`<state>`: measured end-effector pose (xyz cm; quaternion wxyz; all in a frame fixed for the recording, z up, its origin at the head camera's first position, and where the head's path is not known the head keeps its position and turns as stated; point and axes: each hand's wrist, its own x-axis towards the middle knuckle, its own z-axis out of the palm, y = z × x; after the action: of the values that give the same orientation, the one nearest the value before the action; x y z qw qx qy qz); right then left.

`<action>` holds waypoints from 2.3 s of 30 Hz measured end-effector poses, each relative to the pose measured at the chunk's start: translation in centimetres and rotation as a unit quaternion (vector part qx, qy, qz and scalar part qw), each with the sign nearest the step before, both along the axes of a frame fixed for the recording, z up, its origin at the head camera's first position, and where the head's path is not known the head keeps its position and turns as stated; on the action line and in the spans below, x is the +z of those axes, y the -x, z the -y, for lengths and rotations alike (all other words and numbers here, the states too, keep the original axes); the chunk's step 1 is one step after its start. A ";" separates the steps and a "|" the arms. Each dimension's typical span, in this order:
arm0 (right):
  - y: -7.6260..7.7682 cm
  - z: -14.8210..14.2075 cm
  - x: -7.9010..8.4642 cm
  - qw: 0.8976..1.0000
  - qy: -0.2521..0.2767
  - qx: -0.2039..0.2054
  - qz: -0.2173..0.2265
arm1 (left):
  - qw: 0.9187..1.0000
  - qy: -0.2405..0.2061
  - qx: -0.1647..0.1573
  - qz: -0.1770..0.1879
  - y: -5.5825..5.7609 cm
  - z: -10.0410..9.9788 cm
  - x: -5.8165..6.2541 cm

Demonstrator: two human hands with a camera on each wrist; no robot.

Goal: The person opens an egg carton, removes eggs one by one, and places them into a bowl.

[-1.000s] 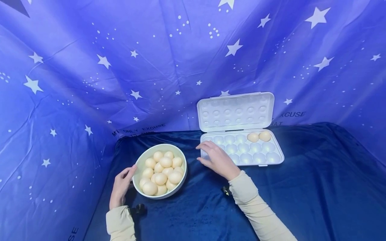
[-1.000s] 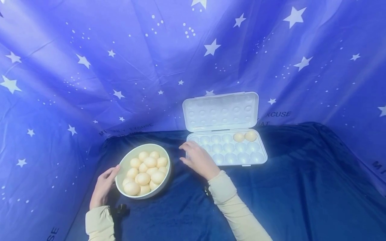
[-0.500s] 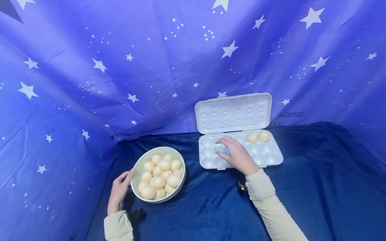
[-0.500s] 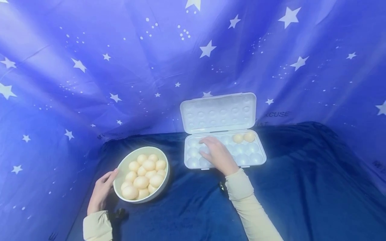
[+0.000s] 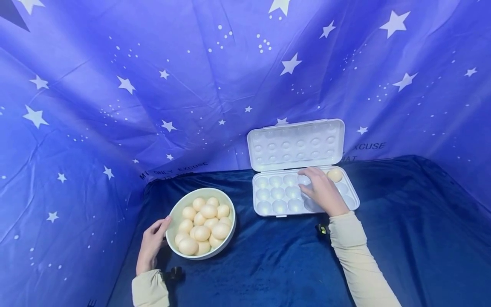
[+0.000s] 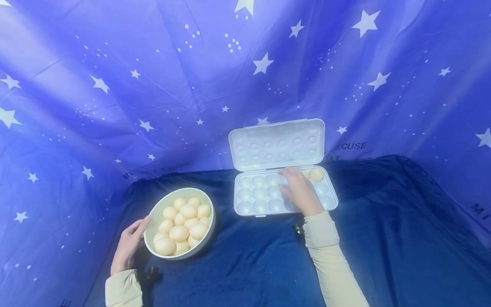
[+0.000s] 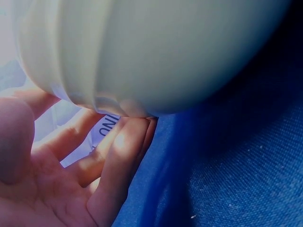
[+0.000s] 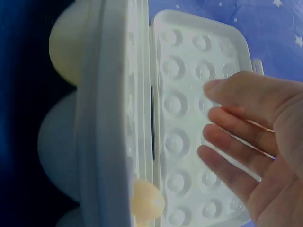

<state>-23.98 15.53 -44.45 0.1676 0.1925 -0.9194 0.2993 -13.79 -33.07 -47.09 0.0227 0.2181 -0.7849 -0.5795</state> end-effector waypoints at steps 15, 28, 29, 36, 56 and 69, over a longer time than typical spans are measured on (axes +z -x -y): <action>2.0 -2.8 -1.6 0.998 0.008 -0.058 0.031 | 1.000 0.007 -0.006 0.007 -0.3 0.2 0.1; 2.6 -4.2 -3.1 0.998 0.015 -0.059 0.032 | 1.000 0.013 -0.010 0.010 0.0 0.2 -0.1; 2.6 -4.2 -3.2 0.998 0.014 -0.062 0.027 | 1.000 0.014 -0.010 0.009 0.0 0.2 -0.2; 3.1 -4.5 -3.9 0.996 0.024 -0.086 -0.003 | 1.000 0.016 -0.008 0.002 -0.1 0.1 -0.1; 1.6 -4.5 -2.3 0.986 0.086 -0.141 0.013 | 1.000 0.015 -0.009 -0.001 0.0 0.0 0.1; 0.8 -3.9 -1.3 0.984 0.101 -0.138 -0.040 | 1.000 0.009 -0.005 0.001 0.0 0.1 0.0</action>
<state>-24.76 19.41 -45.74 0.2629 0.0574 -0.8948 0.3564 -13.76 -33.16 -47.08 0.0210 0.2141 -0.7915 -0.5721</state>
